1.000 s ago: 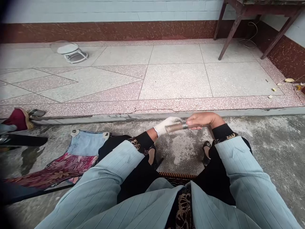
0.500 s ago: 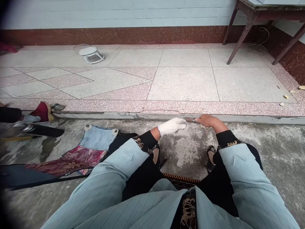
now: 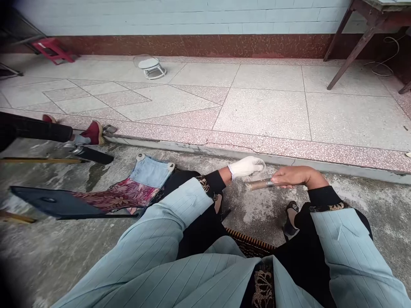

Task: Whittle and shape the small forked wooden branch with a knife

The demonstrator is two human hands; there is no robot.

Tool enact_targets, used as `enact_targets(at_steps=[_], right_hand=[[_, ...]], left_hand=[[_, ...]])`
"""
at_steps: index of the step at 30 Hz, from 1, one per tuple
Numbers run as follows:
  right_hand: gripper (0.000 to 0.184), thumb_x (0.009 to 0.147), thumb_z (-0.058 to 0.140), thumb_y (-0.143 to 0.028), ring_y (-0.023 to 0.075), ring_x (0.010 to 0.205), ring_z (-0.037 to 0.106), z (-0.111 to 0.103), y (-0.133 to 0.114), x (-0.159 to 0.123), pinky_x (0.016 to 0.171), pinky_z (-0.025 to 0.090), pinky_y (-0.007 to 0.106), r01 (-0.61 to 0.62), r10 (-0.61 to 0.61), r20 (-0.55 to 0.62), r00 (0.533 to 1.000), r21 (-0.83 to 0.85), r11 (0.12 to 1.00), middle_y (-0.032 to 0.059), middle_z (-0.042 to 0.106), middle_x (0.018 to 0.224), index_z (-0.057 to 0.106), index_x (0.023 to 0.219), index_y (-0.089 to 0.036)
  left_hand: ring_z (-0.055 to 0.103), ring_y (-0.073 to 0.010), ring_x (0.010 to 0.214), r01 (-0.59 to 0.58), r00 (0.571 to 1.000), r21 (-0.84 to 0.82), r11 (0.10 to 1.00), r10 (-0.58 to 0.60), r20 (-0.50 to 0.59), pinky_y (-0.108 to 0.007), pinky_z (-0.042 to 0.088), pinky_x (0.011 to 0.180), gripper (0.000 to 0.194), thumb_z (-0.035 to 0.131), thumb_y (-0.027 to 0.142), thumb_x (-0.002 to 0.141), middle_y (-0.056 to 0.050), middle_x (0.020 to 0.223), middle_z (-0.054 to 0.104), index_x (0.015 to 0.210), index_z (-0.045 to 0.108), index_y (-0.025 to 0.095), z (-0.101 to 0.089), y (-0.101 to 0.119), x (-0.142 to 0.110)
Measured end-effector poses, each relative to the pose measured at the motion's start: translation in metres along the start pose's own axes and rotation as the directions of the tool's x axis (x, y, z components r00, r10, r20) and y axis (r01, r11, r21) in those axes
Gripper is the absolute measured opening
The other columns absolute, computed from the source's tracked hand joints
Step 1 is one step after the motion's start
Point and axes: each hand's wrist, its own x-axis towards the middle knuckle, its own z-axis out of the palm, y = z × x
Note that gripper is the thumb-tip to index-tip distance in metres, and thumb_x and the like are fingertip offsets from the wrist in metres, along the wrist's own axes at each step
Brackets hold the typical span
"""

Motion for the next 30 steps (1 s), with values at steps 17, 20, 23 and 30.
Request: enact_targets(at_steps=[17,20,23,30], right_hand=[[0.050,0.084,0.048,-0.066,0.0090,0.049,0.038,-0.003,-0.005,0.000,0.045,0.030,0.024,0.205,-0.027,-0.435,0.900,0.367,0.907,0.0003,0.048,0.067,0.053,0.081,-0.015],[0.048,0.087,0.046,-0.063,0.0089,0.050,0.040,0.000,-0.009,-0.006,0.048,0.032,0.025,0.188,-0.108,-0.283,0.953,0.271,0.944,-0.0004,0.048,0.065,0.053,0.078,-0.016],[0.047,0.088,0.044,-0.062,0.0086,0.048,0.038,0.002,-0.010,-0.007,0.050,0.033,0.025,0.149,-0.138,-0.089,0.986,0.141,0.979,-0.0022,0.045,0.060,0.052,0.075,-0.017],[0.058,0.080,0.043,-0.074,0.0123,0.045,0.042,-0.011,0.012,0.012,0.047,0.036,0.029,-0.236,0.216,-0.197,0.956,-0.086,0.968,0.0014,0.046,0.053,0.046,0.064,-0.019]], left_hand=[[0.062,-0.0177,0.083,0.007,0.999,-0.035,0.999,-0.008,-0.033,-0.030,0.053,0.067,0.027,0.058,0.036,0.087,-0.009,0.092,0.067,0.105,0.065,0.017,0.010,0.001,-0.041],[0.059,-0.0201,0.099,-0.004,0.999,-0.005,1.000,0.004,-0.047,-0.036,0.052,0.083,0.029,0.055,0.034,0.091,-0.010,0.112,0.061,0.113,0.060,0.017,0.011,0.003,-0.027],[0.058,-0.0167,0.084,-0.008,0.999,0.035,0.999,0.009,-0.040,-0.026,0.048,0.073,0.018,0.056,0.026,0.087,-0.005,0.086,0.064,0.093,0.067,0.014,0.010,0.006,-0.011],[0.040,-0.0075,0.049,-0.024,0.997,-0.014,1.000,0.025,0.074,-0.021,0.029,0.047,0.024,0.057,0.034,0.080,0.002,0.058,0.050,0.076,0.064,0.012,0.000,0.012,-0.003]])
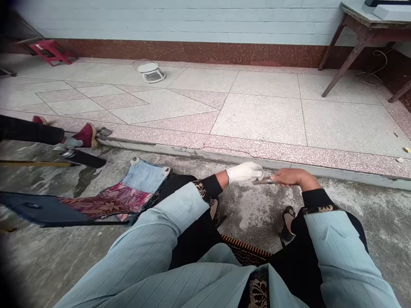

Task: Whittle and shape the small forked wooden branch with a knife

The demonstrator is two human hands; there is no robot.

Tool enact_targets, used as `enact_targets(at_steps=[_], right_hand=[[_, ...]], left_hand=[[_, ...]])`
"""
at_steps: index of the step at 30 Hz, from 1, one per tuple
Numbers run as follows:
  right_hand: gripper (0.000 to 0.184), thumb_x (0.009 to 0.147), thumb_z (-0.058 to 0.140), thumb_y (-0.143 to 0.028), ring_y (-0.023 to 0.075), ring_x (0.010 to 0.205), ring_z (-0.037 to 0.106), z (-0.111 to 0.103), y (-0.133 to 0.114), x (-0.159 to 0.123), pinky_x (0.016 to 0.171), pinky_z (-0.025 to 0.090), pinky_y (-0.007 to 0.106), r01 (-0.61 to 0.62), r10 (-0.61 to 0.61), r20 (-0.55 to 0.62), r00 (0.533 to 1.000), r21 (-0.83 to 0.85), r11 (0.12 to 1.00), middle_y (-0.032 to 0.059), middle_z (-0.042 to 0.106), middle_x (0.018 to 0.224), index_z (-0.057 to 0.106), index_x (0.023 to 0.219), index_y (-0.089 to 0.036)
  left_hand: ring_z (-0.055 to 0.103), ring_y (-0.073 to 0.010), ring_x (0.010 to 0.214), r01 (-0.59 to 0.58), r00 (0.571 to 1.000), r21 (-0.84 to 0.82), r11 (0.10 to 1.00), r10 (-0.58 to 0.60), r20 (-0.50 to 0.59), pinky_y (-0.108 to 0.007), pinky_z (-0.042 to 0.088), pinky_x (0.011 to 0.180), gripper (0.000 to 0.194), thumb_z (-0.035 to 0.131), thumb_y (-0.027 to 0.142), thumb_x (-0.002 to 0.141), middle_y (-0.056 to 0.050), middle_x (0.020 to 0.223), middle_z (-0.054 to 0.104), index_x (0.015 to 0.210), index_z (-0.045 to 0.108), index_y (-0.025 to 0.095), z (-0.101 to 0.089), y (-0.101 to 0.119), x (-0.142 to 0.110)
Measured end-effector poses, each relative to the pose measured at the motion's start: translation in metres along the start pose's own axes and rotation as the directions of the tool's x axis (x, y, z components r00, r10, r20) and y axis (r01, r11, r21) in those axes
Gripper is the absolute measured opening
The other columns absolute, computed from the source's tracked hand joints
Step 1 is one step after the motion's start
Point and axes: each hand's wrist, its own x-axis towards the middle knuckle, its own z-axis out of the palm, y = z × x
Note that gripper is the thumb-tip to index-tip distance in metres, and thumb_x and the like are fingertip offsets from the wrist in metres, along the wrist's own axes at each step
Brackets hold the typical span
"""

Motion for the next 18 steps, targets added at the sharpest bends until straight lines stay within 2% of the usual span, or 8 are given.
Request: enact_targets(at_steps=[2,4,5,7,9,11,15,18], right_hand=[[0.057,0.082,0.041,-0.072,0.0130,0.047,0.043,-0.006,0.001,0.004,0.049,0.036,0.030,-0.076,0.073,-0.184,0.980,-0.013,0.997,0.0029,0.047,0.054,0.046,0.063,-0.019],[0.056,0.084,0.039,-0.070,0.0135,0.049,0.043,-0.011,-0.001,0.003,0.051,0.036,0.030,-0.100,0.112,-0.356,0.928,0.052,0.994,0.0040,0.048,0.056,0.046,0.064,-0.018],[0.056,0.084,0.039,-0.070,0.0132,0.049,0.043,-0.012,-0.002,0.001,0.051,0.036,0.030,-0.056,0.102,-0.405,0.909,0.124,0.991,0.0039,0.048,0.057,0.047,0.066,-0.018],[0.056,0.083,0.039,-0.071,0.0119,0.050,0.042,-0.012,-0.006,-0.005,0.049,0.035,0.029,0.122,0.018,-0.426,0.905,0.299,0.946,0.0030,0.049,0.061,0.049,0.072,-0.017],[0.055,0.082,0.042,-0.071,0.0104,0.050,0.041,-0.009,-0.008,-0.011,0.048,0.035,0.027,0.293,-0.113,-0.400,0.910,0.425,0.857,0.0015,0.049,0.065,0.052,0.079,-0.016],[0.053,0.082,0.046,-0.068,0.0090,0.051,0.042,-0.007,-0.009,-0.017,0.047,0.035,0.025,0.363,-0.214,-0.341,0.915,0.467,0.807,0.0000,0.050,0.068,0.053,0.083,-0.016],[0.049,0.085,0.048,-0.063,0.0068,0.049,0.041,-0.004,-0.010,-0.025,0.049,0.035,0.022,0.382,-0.367,-0.117,0.923,0.406,0.830,-0.0026,0.049,0.065,0.054,0.082,-0.015],[0.050,0.086,0.047,-0.064,0.0063,0.048,0.040,-0.003,-0.009,-0.024,0.049,0.034,0.022,0.347,-0.380,0.066,0.922,0.290,0.892,-0.0037,0.048,0.061,0.054,0.077,-0.015]], left_hand=[[0.035,-0.0068,0.043,0.023,0.997,-0.053,0.998,-0.019,0.071,-0.021,0.026,0.042,0.033,0.052,0.043,0.083,0.003,0.054,0.045,0.084,0.064,0.012,0.001,-0.001,-0.005],[0.030,-0.0060,0.040,0.053,0.988,-0.197,0.979,-0.023,0.154,-0.020,0.024,0.039,0.039,0.049,0.049,0.085,0.005,0.054,0.041,0.093,0.063,0.013,0.006,-0.004,-0.010],[0.028,-0.0056,0.040,0.066,0.983,-0.280,0.958,-0.014,0.184,-0.020,0.024,0.038,0.040,0.049,0.050,0.085,0.005,0.054,0.039,0.094,0.062,0.013,0.008,-0.006,-0.011],[0.027,-0.0052,0.040,0.080,0.979,-0.395,0.915,0.003,0.204,-0.019,0.023,0.037,0.040,0.050,0.051,0.085,0.006,0.054,0.036,0.094,0.061,0.013,0.014,-0.012,-0.010],[0.027,-0.0053,0.039,0.081,0.984,-0.398,0.914,-0.011,0.176,-0.018,0.021,0.036,0.038,0.051,0.051,0.085,0.006,0.053,0.036,0.090,0.060,0.014,0.019,-0.019,-0.006],[0.028,-0.0057,0.039,0.090,0.991,-0.327,0.941,-0.051,0.126,-0.018,0.020,0.036,0.035,0.050,0.048,0.086,0.005,0.052,0.037,0.085,0.059,0.015,0.020,-0.024,0.000],[0.034,-0.0067,0.043,0.097,0.994,-0.173,0.980,-0.105,-0.035,-0.019,0.026,0.041,0.027,0.051,0.040,0.085,0.003,0.054,0.044,0.079,0.058,0.014,0.013,-0.025,0.011],[0.042,-0.0073,0.050,0.049,0.998,-0.068,0.996,-0.051,-0.033,-0.019,0.031,0.047,0.022,0.052,0.035,0.083,0.002,0.061,0.051,0.079,0.058,0.014,0.001,-0.017,0.013]])
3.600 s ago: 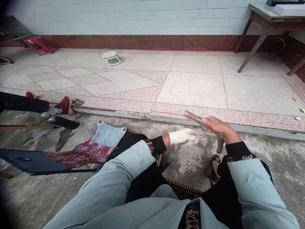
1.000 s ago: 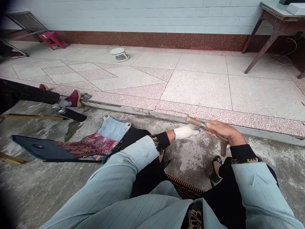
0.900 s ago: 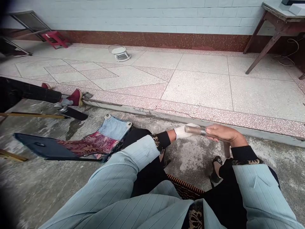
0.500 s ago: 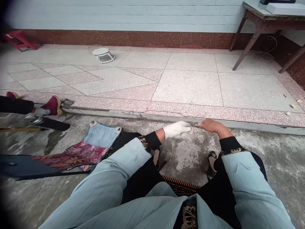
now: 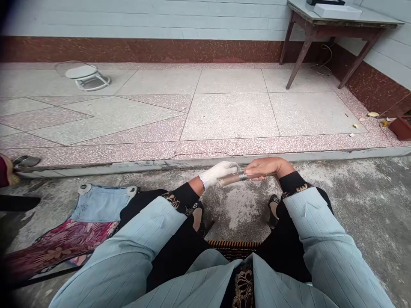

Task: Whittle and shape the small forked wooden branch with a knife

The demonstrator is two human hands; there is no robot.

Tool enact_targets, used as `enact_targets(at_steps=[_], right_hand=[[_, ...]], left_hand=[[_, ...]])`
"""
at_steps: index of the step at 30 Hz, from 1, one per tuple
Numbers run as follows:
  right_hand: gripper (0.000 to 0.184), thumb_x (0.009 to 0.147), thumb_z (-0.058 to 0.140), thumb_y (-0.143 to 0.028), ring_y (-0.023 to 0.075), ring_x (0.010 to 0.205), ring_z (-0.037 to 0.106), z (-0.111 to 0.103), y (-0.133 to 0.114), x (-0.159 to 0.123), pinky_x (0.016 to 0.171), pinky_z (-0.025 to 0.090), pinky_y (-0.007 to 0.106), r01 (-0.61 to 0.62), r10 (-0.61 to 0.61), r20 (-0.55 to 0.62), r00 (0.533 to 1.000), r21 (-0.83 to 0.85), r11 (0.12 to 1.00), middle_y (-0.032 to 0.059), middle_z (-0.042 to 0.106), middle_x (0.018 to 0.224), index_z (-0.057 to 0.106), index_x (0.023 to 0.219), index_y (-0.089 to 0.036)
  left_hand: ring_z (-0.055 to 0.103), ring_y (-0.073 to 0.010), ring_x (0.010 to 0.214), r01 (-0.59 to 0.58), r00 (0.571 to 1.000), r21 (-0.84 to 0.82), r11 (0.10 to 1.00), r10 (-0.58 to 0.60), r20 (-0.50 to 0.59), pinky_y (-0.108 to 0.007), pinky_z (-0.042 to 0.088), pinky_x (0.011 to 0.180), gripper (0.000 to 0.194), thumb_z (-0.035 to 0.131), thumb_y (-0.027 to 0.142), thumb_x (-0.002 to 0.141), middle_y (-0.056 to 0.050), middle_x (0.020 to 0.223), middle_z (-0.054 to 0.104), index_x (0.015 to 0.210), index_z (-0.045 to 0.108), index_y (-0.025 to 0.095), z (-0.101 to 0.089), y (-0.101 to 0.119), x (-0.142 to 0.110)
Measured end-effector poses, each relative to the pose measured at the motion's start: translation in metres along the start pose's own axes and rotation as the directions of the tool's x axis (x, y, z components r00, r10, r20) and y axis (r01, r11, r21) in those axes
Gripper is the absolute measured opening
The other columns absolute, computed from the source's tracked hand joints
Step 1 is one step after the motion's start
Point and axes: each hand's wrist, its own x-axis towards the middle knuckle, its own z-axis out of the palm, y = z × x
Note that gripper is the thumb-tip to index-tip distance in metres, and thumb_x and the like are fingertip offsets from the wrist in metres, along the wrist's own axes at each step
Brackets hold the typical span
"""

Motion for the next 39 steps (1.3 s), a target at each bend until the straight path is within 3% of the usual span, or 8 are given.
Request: enact_targets(at_steps=[3,7,11,16,21,25,32,39], right_hand=[[0.054,0.085,0.045,-0.067,0.0073,0.046,0.040,-0.003,0.005,0.006,0.048,0.035,0.023,-0.198,0.202,0.005,0.979,-0.168,0.966,-0.0027,0.047,0.055,0.052,0.069,-0.016],[0.052,0.086,0.045,-0.065,0.0100,0.047,0.043,-0.011,0.010,0.016,0.049,0.037,0.026,-0.481,0.388,-0.349,0.853,-0.237,0.844,0.0015,0.050,0.057,0.049,0.067,-0.017],[0.050,0.088,0.042,-0.063,0.0115,0.049,0.044,-0.015,0.008,0.018,0.049,0.036,0.027,-0.430,0.311,-0.611,0.728,-0.052,0.902,0.0045,0.052,0.061,0.050,0.074,-0.016],[0.051,0.083,0.047,-0.067,0.0096,0.051,0.043,-0.004,0.002,0.011,0.047,0.034,0.025,0.048,0.072,-0.541,0.838,0.203,0.978,0.0029,0.053,0.072,0.051,0.083,-0.016],[0.050,0.085,0.047,-0.065,0.0086,0.050,0.041,0.007,-0.004,0.001,0.049,0.034,0.024,0.000,0.012,-0.203,0.979,0.057,0.998,-0.0013,0.049,0.063,0.052,0.076,-0.016],[0.053,0.085,0.042,-0.068,0.0095,0.047,0.039,0.005,0.004,0.005,0.049,0.034,0.025,-0.154,0.159,0.023,0.987,-0.155,0.976,-0.0027,0.044,0.055,0.048,0.069,-0.018],[0.047,0.087,0.042,-0.060,0.0167,0.060,0.051,-0.018,0.009,0.019,0.054,0.035,0.028,-0.577,0.260,-0.642,0.721,-0.349,0.739,0.0094,0.058,0.072,0.053,0.072,-0.017],[0.045,0.087,0.044,-0.063,0.0094,0.048,0.040,-0.013,-0.007,0.002,0.045,0.033,0.023,-0.054,0.112,-0.594,0.797,0.114,0.992,0.0021,0.053,0.067,0.050,0.080,-0.019]], left_hand=[[0.042,-0.0063,0.052,-0.095,0.995,0.040,0.995,0.094,0.040,-0.018,0.032,0.049,0.029,0.050,0.040,0.086,0.002,0.062,0.051,0.078,0.059,0.013,-0.009,0.011,-0.006],[0.038,-0.0059,0.046,-0.031,0.991,0.016,0.999,0.029,0.132,-0.018,0.029,0.044,0.034,0.049,0.045,0.086,0.002,0.058,0.050,0.083,0.061,0.013,-0.007,0.019,-0.017],[0.029,-0.0059,0.040,0.068,0.967,-0.206,0.976,-0.014,0.254,-0.020,0.024,0.038,0.036,0.050,0.050,0.086,0.005,0.052,0.040,0.087,0.058,0.015,0.007,0.013,-0.021],[0.029,-0.0062,0.041,0.042,0.977,-0.249,0.967,0.012,0.212,-0.020,0.024,0.038,0.033,0.051,0.048,0.085,0.005,0.053,0.039,0.084,0.058,0.016,0.016,-0.002,-0.020],[0.038,-0.0072,0.047,-0.017,1.000,0.016,1.000,0.016,0.019,-0.020,0.029,0.046,0.025,0.057,0.039,0.082,0.003,0.057,0.049,0.080,0.060,0.014,0.007,-0.005,-0.012],[0.044,-0.0074,0.053,-0.091,0.996,0.072,0.993,0.092,-0.012,-0.020,0.033,0.051,0.017,0.054,0.029,0.081,0.001,0.065,0.055,0.078,0.061,0.013,-0.006,0.002,-0.010],[0.042,-0.0067,0.049,-0.092,0.994,-0.061,0.994,0.095,0.048,-0.019,0.032,0.048,0.028,0.051,0.039,0.084,0.002,0.059,0.051,0.082,0.063,0.014,0.002,0.019,-0.017],[0.038,-0.0058,0.047,-0.122,0.992,-0.111,0.986,0.126,0.029,-0.017,0.029,0.044,0.024,0.047,0.035,0.086,0.003,0.057,0.047,0.084,0.059,0.015,0.003,0.018,-0.012]])
